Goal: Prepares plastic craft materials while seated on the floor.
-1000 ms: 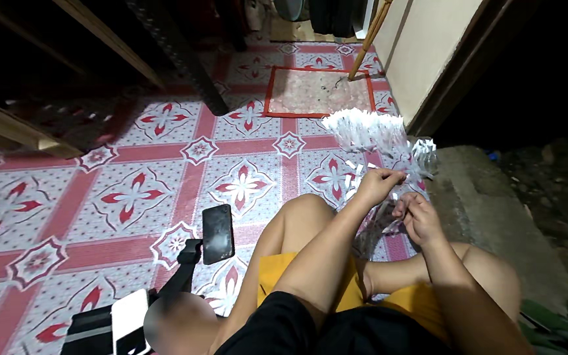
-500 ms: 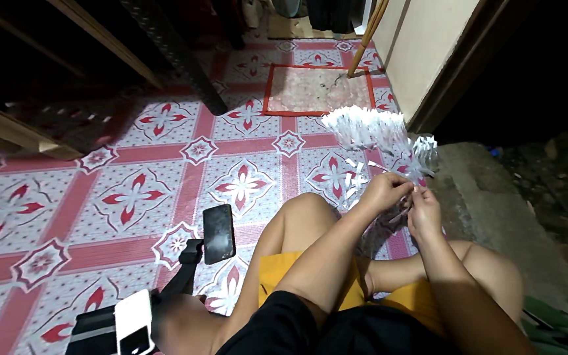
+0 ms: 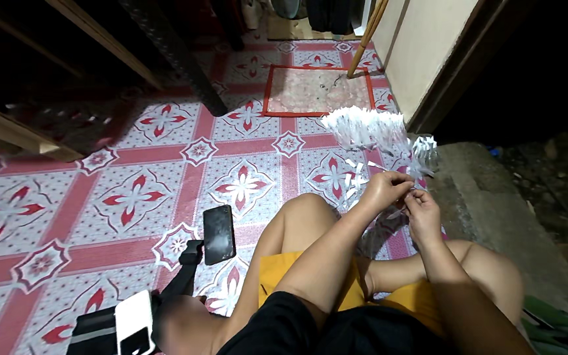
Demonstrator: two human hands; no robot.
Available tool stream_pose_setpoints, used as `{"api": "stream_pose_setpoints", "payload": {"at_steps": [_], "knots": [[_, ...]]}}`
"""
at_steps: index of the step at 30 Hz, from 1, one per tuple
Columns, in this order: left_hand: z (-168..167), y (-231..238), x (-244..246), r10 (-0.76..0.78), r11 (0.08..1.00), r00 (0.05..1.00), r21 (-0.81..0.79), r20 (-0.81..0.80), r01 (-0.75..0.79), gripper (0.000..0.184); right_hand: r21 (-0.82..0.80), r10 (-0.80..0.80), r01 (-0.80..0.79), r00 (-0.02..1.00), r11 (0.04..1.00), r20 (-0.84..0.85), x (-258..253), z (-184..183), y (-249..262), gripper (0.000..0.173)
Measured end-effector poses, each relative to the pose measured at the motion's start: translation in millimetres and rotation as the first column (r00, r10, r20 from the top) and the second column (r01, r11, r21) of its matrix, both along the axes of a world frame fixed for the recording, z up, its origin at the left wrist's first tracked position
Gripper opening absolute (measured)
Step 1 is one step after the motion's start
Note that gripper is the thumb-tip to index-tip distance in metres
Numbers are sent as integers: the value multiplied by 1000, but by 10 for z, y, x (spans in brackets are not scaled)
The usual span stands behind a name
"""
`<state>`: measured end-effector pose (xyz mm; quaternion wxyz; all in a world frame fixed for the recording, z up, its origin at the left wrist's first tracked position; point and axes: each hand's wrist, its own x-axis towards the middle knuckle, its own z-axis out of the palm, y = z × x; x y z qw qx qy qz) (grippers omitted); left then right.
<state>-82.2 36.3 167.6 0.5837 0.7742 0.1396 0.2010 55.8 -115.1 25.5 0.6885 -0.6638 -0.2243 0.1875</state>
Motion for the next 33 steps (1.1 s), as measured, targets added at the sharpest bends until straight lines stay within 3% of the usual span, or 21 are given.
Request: {"api": "stream_pose_setpoints", "payload": {"at_steps": [10,26,29,33], "knots": [[45,-77,9,-1,988,988,-151,155,24,55,-15,-13,13,1000,1000,-6,-26,65,-41,17],[7,-69,12,-8,984,978,-174,209,45,56,-10,-9,10,998,1000,60,-88,108,-43,18],[-3,-61,8,-15,994,974,-106,224,40,56,51,22,-25,998,998,66,-7,63,-91,34],[-99,-49,24,-60,998,976,14,207,58,58,67,71,-82,986,994,152,-43,404,-48,42]]}}
